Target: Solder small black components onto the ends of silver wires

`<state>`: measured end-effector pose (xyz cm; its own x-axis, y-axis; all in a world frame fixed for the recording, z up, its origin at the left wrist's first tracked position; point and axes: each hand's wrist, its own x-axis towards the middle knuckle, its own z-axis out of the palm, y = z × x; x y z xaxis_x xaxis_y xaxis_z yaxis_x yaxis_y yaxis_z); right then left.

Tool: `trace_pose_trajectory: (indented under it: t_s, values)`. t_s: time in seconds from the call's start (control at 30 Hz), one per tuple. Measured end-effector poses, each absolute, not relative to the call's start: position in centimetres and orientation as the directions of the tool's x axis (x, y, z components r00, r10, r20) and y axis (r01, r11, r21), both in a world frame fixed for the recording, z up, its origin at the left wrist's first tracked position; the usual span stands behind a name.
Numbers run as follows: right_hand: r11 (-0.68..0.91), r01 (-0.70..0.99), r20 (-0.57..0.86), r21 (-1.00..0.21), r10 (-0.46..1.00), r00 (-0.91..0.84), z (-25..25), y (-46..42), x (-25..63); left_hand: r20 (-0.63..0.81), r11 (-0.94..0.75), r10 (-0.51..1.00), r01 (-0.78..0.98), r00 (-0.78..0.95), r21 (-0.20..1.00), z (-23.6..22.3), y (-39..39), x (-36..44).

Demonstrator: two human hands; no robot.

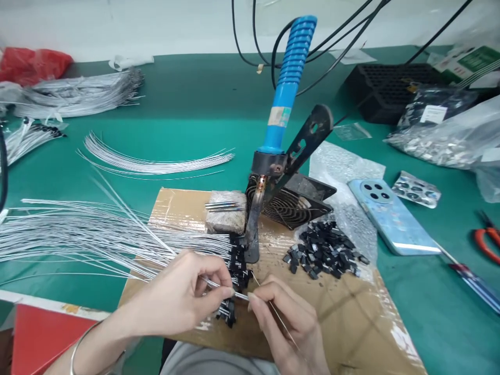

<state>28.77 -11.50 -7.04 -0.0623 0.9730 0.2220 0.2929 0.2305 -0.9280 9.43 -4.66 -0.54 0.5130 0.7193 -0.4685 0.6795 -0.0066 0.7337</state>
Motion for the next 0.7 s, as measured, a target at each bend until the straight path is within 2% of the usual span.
trace_pose_trajectory:
  t_s: [0.2, 0.37, 0.47, 0.6, 0.7]
  values:
    - [0.288, 0.373, 0.263, -0.882, 0.958, -0.117, -7.4, -11.4, 29.3, -0.316, -0.177, 0.785, 0.681, 0.533, 0.71, -0.7, -6.4, 10.8]
    - [0.201, 0.4, 0.235, -0.894, 0.971, 0.035, -8.0, -11.7, 29.0, -0.243, -0.22, 0.813, 0.665, 0.53, 0.714, -1.2, -6.6, 11.9]
    - [0.122, 0.348, 0.166, -0.93, 0.981, 0.101, -7.9, -11.9, 28.5, -0.224, -0.168, 0.845, 0.638, 0.486, 0.752, -1.7, -6.6, 12.1]
    - [-0.002, 0.172, 0.039, -0.985, 0.973, 0.229, -7.9, -11.9, 28.6, -0.301, 0.028, 0.866, 0.562, 0.399, 0.826, -2.5, -6.6, 12.0]
    - [-0.053, -0.216, -0.111, -0.975, 0.957, 0.269, -7.9, -11.7, 30.0, -0.338, 0.144, 0.879, 0.49, 0.335, 0.86, -2.5, -6.2, 11.8]
